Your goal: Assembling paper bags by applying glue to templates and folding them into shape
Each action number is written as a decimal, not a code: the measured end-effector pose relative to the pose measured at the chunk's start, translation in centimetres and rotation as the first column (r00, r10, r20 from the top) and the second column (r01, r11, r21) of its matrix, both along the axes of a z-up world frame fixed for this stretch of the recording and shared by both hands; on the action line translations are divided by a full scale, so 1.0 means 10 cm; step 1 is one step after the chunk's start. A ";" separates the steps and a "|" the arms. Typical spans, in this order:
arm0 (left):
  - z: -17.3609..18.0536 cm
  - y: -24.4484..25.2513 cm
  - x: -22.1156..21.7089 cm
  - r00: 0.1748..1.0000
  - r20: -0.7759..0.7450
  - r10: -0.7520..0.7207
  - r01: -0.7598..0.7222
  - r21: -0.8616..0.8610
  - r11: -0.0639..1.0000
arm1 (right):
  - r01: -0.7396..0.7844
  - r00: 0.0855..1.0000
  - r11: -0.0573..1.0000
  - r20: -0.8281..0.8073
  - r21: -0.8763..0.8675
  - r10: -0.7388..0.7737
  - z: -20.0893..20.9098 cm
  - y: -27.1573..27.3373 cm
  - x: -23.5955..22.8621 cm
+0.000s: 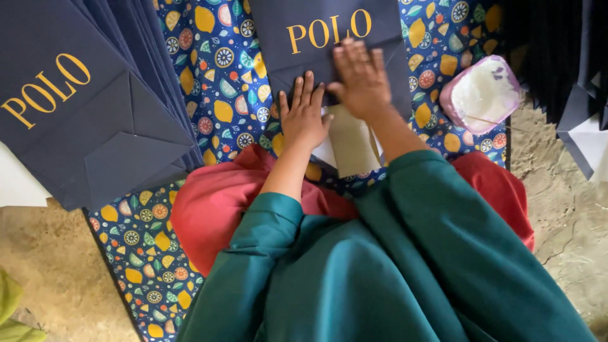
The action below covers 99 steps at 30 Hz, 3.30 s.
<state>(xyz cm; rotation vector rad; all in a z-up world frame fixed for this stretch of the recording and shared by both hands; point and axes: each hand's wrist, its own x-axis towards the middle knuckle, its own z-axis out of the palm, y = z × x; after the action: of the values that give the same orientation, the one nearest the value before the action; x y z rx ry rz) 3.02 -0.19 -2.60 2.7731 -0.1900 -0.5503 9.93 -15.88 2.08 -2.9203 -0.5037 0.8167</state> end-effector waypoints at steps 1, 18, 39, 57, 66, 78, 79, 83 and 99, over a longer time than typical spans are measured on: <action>-0.08 0.00 -0.03 0.995 0.094 0.011 -0.010 -0.019 1.000 | 0.066 0.998 0.996 0.026 -0.052 -0.065 -0.03 -0.14 -0.02; 0.21 0.02 -0.03 0.999 0.032 0.003 -0.005 0.056 0.998 | 0.264 0.953 0.964 0.148 0.033 -0.266 -0.20 -0.51 -0.23; 0.49 -0.05 0.01 0.974 -0.224 0.000 0.036 0.155 0.987 | 0.292 0.950 0.956 -0.121 0.007 -0.289 0.05 -0.52 -0.12; 0.45 -0.04 0.00 0.969 -0.248 -0.016 0.059 0.167 0.984 | 0.247 0.966 0.964 0.054 0.102 -0.253 -0.29 -0.70 -0.11; 0.50 -0.08 0.00 0.957 -0.288 -0.026 0.078 0.170 0.982 | 0.145 0.987 0.983 0.045 0.116 -0.151 -0.21 -0.85 -0.23; 0.57 -0.01 0.00 0.969 -0.243 -0.034 0.055 0.081 0.995 | -0.452 0.800 0.881 0.372 -0.140 0.470 -0.08 -0.83 -1.73; 0.58 0.00 0.01 0.971 -0.240 -0.020 0.036 0.063 0.997 | -0.467 0.795 0.869 0.352 -0.165 0.494 -0.08 -0.81 -1.75; 0.49 0.04 0.01 0.982 -0.190 0.001 0.003 0.022 1.000 | -0.434 0.818 0.886 0.342 -0.161 0.463 0.07 -0.72 -1.53; 0.53 0.21 0.11 0.966 -0.256 -0.037 0.006 -0.119 0.993 | 0.056 0.845 0.938 0.485 0.343 -0.227 0.11 -0.63 -0.86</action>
<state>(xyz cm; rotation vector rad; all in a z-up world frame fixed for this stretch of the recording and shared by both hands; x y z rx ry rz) 4.14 1.92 2.65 2.5579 -0.1870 -0.8685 1.30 -22.22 3.19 -2.7929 -0.3878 -0.0919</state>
